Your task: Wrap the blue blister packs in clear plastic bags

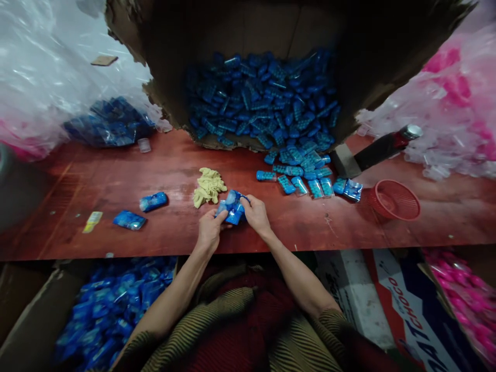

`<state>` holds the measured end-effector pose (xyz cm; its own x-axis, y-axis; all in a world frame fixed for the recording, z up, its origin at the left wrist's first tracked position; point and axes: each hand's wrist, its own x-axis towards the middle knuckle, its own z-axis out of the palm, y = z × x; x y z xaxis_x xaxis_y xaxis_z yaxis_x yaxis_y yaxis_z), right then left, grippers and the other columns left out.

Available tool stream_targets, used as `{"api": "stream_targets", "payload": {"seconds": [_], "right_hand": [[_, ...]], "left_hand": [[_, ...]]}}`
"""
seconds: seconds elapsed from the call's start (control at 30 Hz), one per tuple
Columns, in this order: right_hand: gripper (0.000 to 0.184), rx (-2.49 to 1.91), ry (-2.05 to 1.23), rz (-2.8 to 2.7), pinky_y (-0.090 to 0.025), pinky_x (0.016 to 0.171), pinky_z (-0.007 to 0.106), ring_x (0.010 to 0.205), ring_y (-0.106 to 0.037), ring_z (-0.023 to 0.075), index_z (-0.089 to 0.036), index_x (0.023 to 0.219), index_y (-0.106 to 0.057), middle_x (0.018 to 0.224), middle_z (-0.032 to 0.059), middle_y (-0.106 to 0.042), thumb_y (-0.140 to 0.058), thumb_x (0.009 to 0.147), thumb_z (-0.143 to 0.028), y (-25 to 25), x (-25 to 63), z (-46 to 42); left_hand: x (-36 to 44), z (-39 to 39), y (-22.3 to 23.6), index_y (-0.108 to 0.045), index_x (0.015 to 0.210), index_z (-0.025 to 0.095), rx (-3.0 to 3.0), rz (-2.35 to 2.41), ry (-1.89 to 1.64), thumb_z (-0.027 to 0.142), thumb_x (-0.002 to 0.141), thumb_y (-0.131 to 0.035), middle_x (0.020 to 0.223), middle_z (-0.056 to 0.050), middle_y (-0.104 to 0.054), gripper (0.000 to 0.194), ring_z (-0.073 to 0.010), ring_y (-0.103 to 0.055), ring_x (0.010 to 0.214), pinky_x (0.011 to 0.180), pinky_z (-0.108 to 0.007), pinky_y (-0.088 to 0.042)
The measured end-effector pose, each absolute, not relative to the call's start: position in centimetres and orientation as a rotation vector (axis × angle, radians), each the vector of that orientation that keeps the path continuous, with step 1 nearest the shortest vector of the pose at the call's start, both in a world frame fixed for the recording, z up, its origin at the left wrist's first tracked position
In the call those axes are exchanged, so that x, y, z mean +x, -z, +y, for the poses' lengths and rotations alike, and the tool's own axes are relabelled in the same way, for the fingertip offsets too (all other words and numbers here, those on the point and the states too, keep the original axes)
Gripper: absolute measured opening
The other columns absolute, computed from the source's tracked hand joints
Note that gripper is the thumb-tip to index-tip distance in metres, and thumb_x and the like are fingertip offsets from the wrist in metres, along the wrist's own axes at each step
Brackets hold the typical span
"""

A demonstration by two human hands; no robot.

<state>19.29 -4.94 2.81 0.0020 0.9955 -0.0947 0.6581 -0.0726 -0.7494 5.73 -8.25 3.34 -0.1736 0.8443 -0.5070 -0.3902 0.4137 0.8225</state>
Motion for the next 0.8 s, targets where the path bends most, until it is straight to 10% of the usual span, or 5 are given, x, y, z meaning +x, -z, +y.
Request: {"api": "stream_targets", "payload": {"seconds": [0.37, 0.6, 0.8], "right_hand": [[0.052, -1.705, -0.824, -2.493, -0.044, 0.079, 0.031, 0.103, -0.058, 0.0227, -0.024, 0.138, -0.033, 0.123, 0.0099, -0.053, -0.045, 0.087, -0.027, -4.9, 19.2, -5.8], [0.034, -1.930, -0.678, -2.296, -0.046, 0.075, 0.030, 0.094, -0.059, 0.0207, -0.025, 0.124, -0.050, 0.111, 0.0087, -0.054, -0.038, 0.093, -0.029, -4.2, 19.9, -6.1], [0.033, -1.478, -1.194, -1.678, -0.046, 0.080, 0.028, 0.091, -0.058, 0.0159, -0.020, 0.117, -0.057, 0.108, 0.0071, -0.060, -0.047, 0.086, -0.028, -3.0, 20.2, -4.2]], "left_hand": [[5.4, -6.6, -3.1, -0.055, 0.068, 0.012, 0.388, 1.386, -1.107, 0.025, 0.060, -0.075, 0.054, 0.002, -0.061, 0.025, -0.0094, -0.057, 0.046, 0.046, -0.021, -0.050], [5.1, -6.7, -2.2, -0.057, 0.070, 0.012, 0.428, 1.379, -1.139, 0.032, 0.056, -0.077, 0.054, 0.002, -0.061, 0.031, -0.0084, -0.055, 0.043, 0.041, -0.018, -0.045], [5.3, -7.4, -3.6, -0.056, 0.072, 0.014, 0.410, 1.246, -1.244, 0.036, 0.048, -0.081, 0.056, 0.003, -0.061, 0.041, -0.0078, -0.054, 0.045, 0.041, -0.017, -0.043]]}}
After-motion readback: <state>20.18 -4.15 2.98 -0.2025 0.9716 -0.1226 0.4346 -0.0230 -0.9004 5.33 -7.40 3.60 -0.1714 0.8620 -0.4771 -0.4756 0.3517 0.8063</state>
